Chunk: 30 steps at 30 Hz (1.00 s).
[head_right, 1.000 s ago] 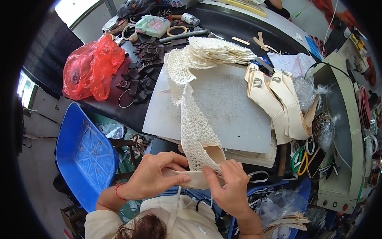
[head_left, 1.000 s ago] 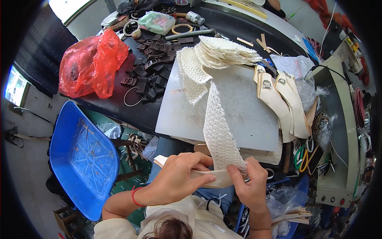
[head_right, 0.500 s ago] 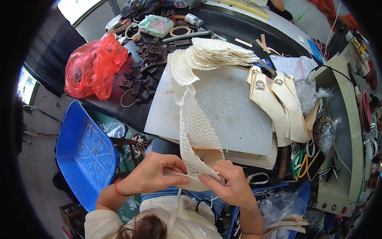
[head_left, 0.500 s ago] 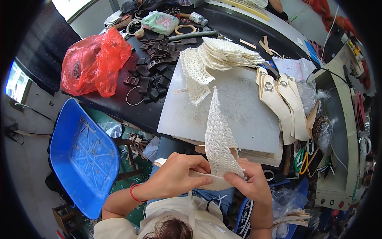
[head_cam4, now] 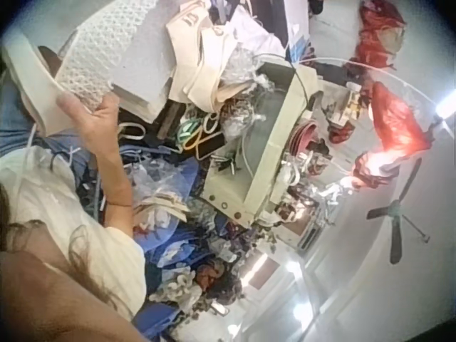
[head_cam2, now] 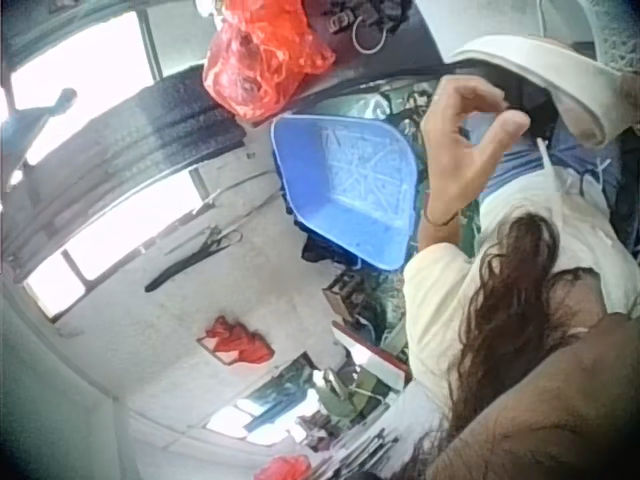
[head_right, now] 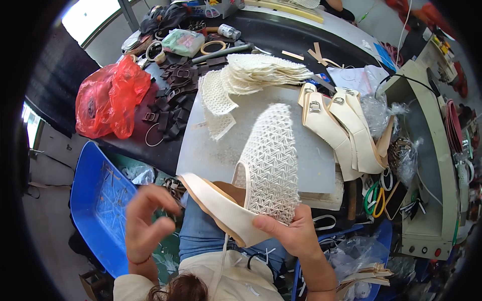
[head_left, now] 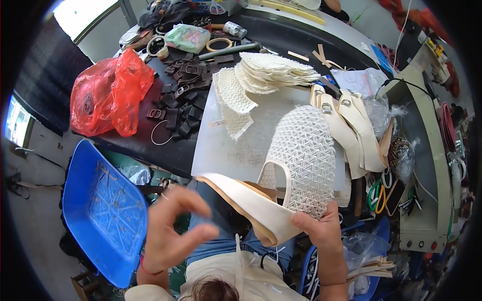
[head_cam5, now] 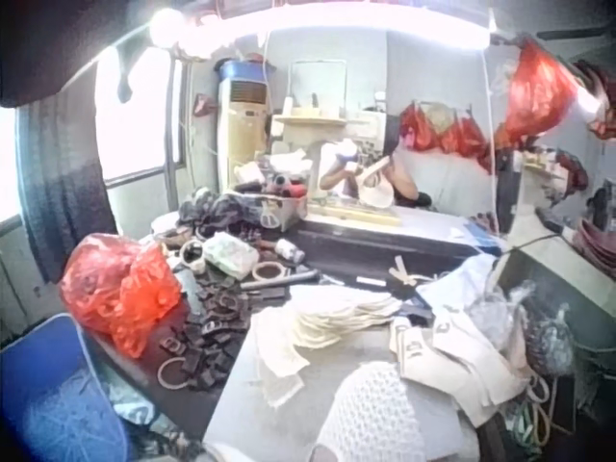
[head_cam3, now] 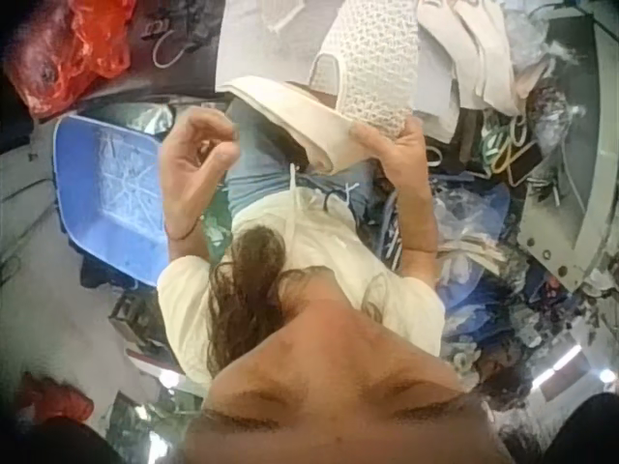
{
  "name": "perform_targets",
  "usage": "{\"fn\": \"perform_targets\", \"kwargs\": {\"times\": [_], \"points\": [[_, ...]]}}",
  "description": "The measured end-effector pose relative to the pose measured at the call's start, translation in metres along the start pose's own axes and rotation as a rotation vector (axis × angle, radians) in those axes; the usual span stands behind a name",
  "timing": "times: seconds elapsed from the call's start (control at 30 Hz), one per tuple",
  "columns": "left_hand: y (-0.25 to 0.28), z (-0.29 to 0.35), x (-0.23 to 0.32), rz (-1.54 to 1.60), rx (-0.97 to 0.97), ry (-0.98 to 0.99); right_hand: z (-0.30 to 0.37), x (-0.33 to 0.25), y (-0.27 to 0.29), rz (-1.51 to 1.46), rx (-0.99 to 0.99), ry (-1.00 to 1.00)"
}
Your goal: The person assembles white woven sandals by hand. They pick up a woven upper and a sole, align them, and press the components together to form a finished sandal. The person repeats this process for multiple units, placing the completed sandals on the table.
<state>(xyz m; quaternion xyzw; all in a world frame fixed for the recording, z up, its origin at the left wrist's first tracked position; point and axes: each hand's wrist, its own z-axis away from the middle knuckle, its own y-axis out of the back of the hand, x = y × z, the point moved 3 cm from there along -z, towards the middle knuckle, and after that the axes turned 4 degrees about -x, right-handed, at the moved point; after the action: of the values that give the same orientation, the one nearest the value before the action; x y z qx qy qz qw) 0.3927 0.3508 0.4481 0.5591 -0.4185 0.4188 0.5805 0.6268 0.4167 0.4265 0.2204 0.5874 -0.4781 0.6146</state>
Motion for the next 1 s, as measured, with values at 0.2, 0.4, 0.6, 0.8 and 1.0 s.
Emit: {"fn": "perform_targets", "kwargs": {"times": [0.2, 0.4, 0.6, 0.8, 1.0], "points": [[-0.066, 0.008, -0.028, 0.868, -0.076, 0.243, 0.004, 0.009, -0.024, 0.075, -0.060, 0.002], [-0.079, 0.004, -0.033, 0.901, 0.041, 0.169, 0.019, 0.023, -0.005, -0.033, 0.014, -0.038], [-0.085, 0.008, -0.036, 0.909, 0.068, 0.163, 0.026, 0.033, 0.001, -0.031, 0.051, 0.056], [-0.057, -0.029, 0.016, 0.842, -0.043, -0.115, 0.008, -0.050, -0.006, 0.649, 0.002, 0.619], [0.001, -0.142, 0.043, 0.199, 0.021, -0.286, -0.069, -0.178, 0.034, 0.801, 0.376, 0.859]]}}
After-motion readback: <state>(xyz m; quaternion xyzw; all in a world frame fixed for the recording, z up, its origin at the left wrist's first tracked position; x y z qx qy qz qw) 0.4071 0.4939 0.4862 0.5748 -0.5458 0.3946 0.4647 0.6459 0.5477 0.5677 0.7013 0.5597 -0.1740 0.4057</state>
